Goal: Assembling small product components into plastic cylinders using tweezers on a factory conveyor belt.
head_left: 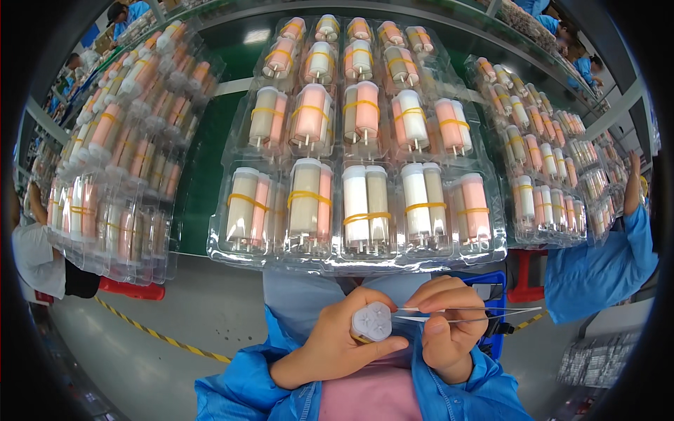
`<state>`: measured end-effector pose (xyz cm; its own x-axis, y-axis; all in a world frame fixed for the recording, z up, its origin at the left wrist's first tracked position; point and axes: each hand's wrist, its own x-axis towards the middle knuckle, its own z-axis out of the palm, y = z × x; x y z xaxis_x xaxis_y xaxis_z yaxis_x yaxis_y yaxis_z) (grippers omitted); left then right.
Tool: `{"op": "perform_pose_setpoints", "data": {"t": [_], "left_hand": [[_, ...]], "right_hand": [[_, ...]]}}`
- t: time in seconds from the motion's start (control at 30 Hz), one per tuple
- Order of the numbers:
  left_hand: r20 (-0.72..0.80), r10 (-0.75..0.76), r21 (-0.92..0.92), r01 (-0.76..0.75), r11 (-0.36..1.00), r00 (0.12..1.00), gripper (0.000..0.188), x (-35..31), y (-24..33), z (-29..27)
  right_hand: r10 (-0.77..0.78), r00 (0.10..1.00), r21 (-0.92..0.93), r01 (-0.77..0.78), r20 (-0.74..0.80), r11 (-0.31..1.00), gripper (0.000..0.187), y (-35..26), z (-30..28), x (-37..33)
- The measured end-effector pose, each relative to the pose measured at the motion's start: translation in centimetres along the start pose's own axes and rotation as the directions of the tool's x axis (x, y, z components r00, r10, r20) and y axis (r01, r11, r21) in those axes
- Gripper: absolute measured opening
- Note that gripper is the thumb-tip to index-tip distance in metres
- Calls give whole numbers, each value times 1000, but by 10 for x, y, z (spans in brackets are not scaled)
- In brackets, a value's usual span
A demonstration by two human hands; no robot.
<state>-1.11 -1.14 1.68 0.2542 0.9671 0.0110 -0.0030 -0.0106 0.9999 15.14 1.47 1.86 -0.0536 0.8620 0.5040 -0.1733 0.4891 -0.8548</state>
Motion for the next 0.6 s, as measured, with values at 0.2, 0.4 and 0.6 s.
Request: {"op": "perform_pose_setpoints", "data": {"t": [0.2,0.4,0.6], "left_hand": [[192,-135,-328,194,925,972,56,-4,1,-4],[236,-162,-408,249,878,958,57,-3,4,-2],[264,-172,-425,275,862,949,54,-1,0,-4]], "right_hand": [[55,998,102,-55,2,993,16,0,1,-4],[84,996,118,-85,11,989,17,-3,0,-3],[100,995,121,-100,4,988,17,1,-2,-2]]}}
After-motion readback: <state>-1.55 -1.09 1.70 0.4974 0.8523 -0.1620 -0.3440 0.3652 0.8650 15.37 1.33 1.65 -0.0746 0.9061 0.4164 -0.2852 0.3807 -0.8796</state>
